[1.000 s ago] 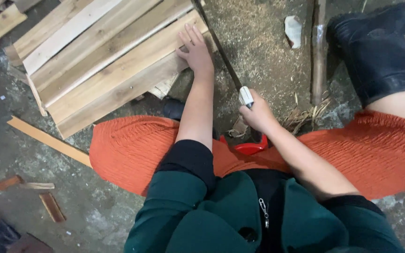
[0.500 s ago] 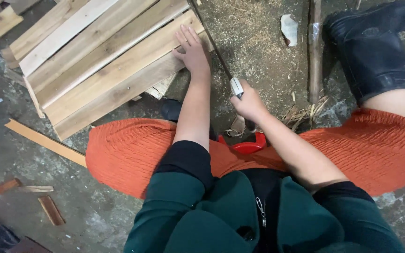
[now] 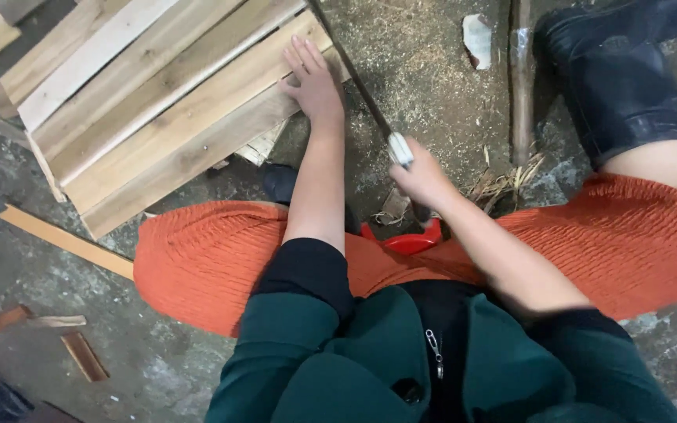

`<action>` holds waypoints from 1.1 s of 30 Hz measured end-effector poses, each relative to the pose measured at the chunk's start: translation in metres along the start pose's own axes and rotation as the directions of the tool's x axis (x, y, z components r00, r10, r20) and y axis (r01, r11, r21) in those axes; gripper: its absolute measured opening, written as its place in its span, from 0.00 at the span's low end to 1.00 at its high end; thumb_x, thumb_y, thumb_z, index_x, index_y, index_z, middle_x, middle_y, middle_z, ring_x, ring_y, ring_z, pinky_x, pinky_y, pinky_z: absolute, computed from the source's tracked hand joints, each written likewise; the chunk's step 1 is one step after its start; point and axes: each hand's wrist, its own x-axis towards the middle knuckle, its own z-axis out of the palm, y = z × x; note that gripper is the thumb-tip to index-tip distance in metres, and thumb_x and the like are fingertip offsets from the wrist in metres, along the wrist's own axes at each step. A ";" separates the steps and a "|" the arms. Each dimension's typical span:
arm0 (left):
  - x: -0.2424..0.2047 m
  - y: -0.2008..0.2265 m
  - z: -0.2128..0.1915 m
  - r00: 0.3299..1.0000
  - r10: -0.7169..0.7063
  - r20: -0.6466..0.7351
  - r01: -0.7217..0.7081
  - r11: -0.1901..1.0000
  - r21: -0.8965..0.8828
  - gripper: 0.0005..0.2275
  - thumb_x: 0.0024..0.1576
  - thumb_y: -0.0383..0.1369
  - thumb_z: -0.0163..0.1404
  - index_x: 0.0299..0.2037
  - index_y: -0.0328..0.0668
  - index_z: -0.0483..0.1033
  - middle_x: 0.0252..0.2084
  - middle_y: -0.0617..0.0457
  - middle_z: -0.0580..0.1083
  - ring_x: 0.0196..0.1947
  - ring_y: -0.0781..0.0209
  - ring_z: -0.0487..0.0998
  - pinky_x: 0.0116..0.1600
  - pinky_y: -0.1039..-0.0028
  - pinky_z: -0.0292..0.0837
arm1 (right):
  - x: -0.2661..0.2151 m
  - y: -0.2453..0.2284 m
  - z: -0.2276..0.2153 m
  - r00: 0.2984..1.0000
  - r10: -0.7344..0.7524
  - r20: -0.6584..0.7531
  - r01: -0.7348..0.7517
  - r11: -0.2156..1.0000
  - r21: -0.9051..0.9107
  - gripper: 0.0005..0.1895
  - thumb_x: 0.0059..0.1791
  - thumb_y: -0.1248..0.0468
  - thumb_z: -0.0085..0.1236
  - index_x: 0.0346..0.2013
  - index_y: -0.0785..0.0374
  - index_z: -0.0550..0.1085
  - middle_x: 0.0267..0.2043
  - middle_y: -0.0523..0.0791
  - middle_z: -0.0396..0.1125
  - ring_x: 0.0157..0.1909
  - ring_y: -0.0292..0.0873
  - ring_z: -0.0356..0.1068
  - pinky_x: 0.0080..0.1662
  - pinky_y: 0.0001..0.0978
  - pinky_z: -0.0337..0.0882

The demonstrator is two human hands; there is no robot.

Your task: Sanding a wooden plank by hand using sandpaper and a sanding block to smooth the surface.

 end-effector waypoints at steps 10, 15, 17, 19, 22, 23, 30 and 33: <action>-0.007 0.000 0.001 0.997 -0.009 -0.082 0.010 1.000 0.017 0.35 0.63 0.37 0.54 0.76 0.37 0.48 0.76 0.33 0.42 0.75 0.35 0.43 0.61 0.33 0.65 | -0.078 0.028 -0.011 0.998 -0.057 0.025 0.054 0.995 0.080 0.23 0.46 0.72 0.50 0.58 0.63 0.65 0.33 0.46 0.68 0.24 0.40 0.67 0.27 0.32 0.68; -0.003 -0.001 0.002 0.998 0.001 -0.057 0.000 1.000 0.003 0.37 0.62 0.34 0.55 0.77 0.37 0.45 0.77 0.33 0.39 0.76 0.36 0.43 0.64 0.34 0.63 | -0.062 0.016 -0.014 0.999 0.014 0.031 -0.015 1.000 0.024 0.28 0.47 0.72 0.50 0.63 0.63 0.64 0.35 0.48 0.68 0.26 0.41 0.69 0.29 0.33 0.72; -0.002 -0.004 -0.005 1.000 0.014 -0.015 -0.014 1.000 -0.012 0.37 0.63 0.34 0.54 0.77 0.36 0.43 0.77 0.34 0.39 0.77 0.38 0.41 0.66 0.33 0.60 | -0.011 0.021 -0.001 0.999 -0.045 -0.006 0.044 0.999 -0.026 0.27 0.47 0.71 0.49 0.62 0.65 0.64 0.36 0.50 0.69 0.25 0.42 0.70 0.28 0.33 0.73; 0.000 -0.002 -0.002 0.999 0.025 0.024 -0.024 0.999 -0.030 0.37 0.64 0.34 0.54 0.77 0.36 0.41 0.78 0.35 0.38 0.77 0.40 0.39 0.67 0.32 0.57 | 0.019 0.019 0.008 0.993 -0.107 -0.042 0.103 0.991 -0.082 0.26 0.46 0.71 0.47 0.60 0.66 0.65 0.38 0.51 0.70 0.24 0.43 0.71 0.27 0.34 0.75; -0.001 -0.001 0.006 0.992 0.013 -0.125 -0.005 0.998 0.066 0.33 0.63 0.24 0.50 0.76 0.33 0.45 0.77 0.33 0.42 0.76 0.37 0.42 0.63 0.32 0.60 | 0.021 0.008 0.011 0.993 -0.070 -0.092 0.061 0.993 -0.098 0.31 0.44 0.71 0.46 0.64 0.67 0.63 0.47 0.54 0.70 0.36 0.48 0.73 0.39 0.38 0.76; -0.007 -0.004 -0.002 0.997 0.003 -0.077 -0.004 1.000 -0.021 0.32 0.64 0.33 0.50 0.76 0.38 0.46 0.77 0.36 0.43 0.76 0.40 0.43 0.63 0.30 0.58 | 0.012 0.006 0.007 0.998 -0.029 -0.062 0.032 0.999 0.038 0.29 0.43 0.73 0.47 0.60 0.66 0.65 0.38 0.51 0.69 0.29 0.45 0.69 0.32 0.35 0.72; -0.003 0.005 0.015 0.968 -0.052 -0.245 0.059 0.998 0.022 0.30 0.63 0.37 0.54 0.74 0.41 0.56 0.75 0.37 0.46 0.73 0.39 0.49 0.60 0.28 0.65 | -0.081 0.048 0.001 0.999 -0.026 -0.022 0.028 0.997 0.072 0.26 0.43 0.74 0.49 0.57 0.63 0.66 0.34 0.49 0.69 0.25 0.43 0.69 0.30 0.34 0.72; 0.002 0.009 0.027 0.932 -0.082 -0.352 0.097 0.995 0.025 0.28 0.61 0.35 0.55 0.72 0.44 0.61 0.75 0.39 0.49 0.73 0.41 0.53 0.58 0.31 0.67 | -0.074 0.032 -0.004 0.999 -0.026 -0.019 0.028 0.996 0.085 0.36 0.43 0.72 0.49 0.68 0.62 0.60 0.41 0.51 0.70 0.26 0.44 0.68 0.30 0.33 0.69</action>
